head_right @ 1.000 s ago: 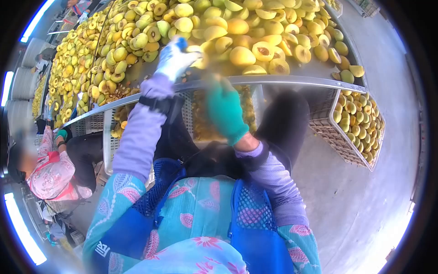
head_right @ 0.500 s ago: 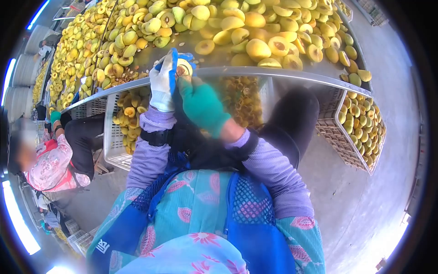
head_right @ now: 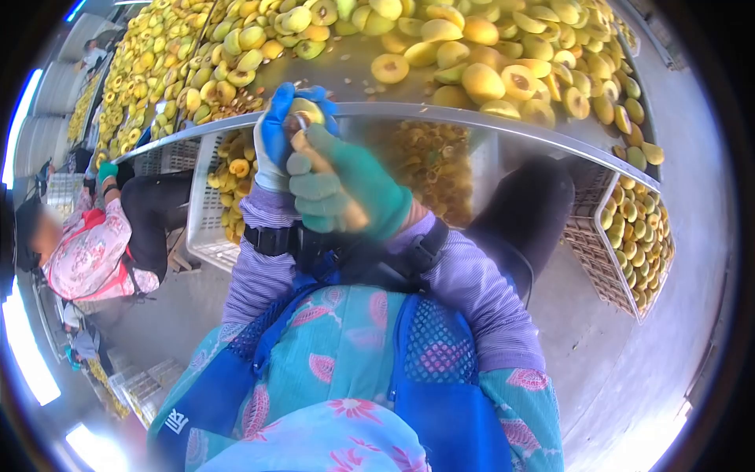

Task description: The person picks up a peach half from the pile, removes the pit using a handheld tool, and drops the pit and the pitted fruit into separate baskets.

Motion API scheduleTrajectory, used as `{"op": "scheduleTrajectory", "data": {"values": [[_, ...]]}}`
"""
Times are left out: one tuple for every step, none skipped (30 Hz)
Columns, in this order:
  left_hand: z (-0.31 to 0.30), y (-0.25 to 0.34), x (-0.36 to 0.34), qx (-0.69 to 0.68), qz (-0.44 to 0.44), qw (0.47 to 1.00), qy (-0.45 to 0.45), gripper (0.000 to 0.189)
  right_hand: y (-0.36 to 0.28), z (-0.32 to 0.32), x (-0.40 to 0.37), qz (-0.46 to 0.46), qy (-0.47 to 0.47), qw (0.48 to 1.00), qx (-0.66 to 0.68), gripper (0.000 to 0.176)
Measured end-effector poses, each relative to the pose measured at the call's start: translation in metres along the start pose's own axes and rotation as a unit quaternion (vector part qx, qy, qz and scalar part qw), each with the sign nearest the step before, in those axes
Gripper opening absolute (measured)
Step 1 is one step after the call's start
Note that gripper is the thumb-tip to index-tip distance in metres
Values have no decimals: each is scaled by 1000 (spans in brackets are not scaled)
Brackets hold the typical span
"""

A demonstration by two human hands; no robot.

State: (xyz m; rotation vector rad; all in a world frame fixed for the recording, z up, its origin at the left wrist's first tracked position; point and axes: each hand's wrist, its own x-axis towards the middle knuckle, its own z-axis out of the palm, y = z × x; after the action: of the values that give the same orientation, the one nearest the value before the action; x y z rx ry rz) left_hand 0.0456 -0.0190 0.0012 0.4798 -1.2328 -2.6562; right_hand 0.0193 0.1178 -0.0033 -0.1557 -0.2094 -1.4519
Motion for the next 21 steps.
{"op": "scheduleTrajectory", "data": {"values": [[-4,3,-5,-53,-21,998,9,38,4,3,4,17,-29,999,8,41],[-21,-4,-6,-71,-18,997,10,31,9,8,5,12,-20,1000,3,40],[-17,11,-25,358,209,910,10,25,13,16,3,4,-10,1000,-6,40],[-17,34,-42,698,384,605,1,19,11,20,-3,-9,2,1000,-19,39],[-43,47,-37,681,291,669,60,27,2,6,-18,-36,55,998,-14,37],[-70,60,-32,651,190,723,129,34,-7,-27,-40,-66,106,992,-11,35],[-96,73,-28,615,96,757,199,42,-15,-55,-55,-97,156,983,-6,33],[-87,76,-13,679,103,692,220,46,-12,-76,-62,-128,191,973,-3,32],[-73,81,2,738,108,621,241,49,-4,-94,-69,-159,226,961,2,30],[-21,83,13,719,88,660,200,52,-1,-100,-75,-187,264,946,4,28],[32,70,27,696,66,697,160,55,1,-83,-77,-222,300,925,-70,27],[45,46,55,740,101,647,151,56,4,-53,-71,-257,334,896,-141,26],[52,23,92,780,142,593,140,57,5,-35,-62,-293,363,858,-214,25],[50,-6,124,810,125,569,60,56,-1,-47,-59,-355,391,814,-242,22],[60,-19,135,834,108,540,-20,55,-7,-47,-52,-412,422,761,-271,20],[62,-23,143,819,96,565,-34,54,-14,-40,-62,-416,420,701,-399,19],[60,-25,150,803,82,588,-48,53,-19,-33,-67,-399,450,692,-400,18],[60,-23,150,789,66,608,-59,52,-24,-16,-68,-380,480,682,-399,17],[50,-17,141,698,85,710,-36,43,-26,-12,-63,-415,471,612,-481,19],[41,-13,132,627,89,773,-44,41,-28,-11,-55,-444,454,537,-556,20],[35,-7,116,550,93,829,-49,39,-31,-13,-47,-467,430,457,-623,22]]}}
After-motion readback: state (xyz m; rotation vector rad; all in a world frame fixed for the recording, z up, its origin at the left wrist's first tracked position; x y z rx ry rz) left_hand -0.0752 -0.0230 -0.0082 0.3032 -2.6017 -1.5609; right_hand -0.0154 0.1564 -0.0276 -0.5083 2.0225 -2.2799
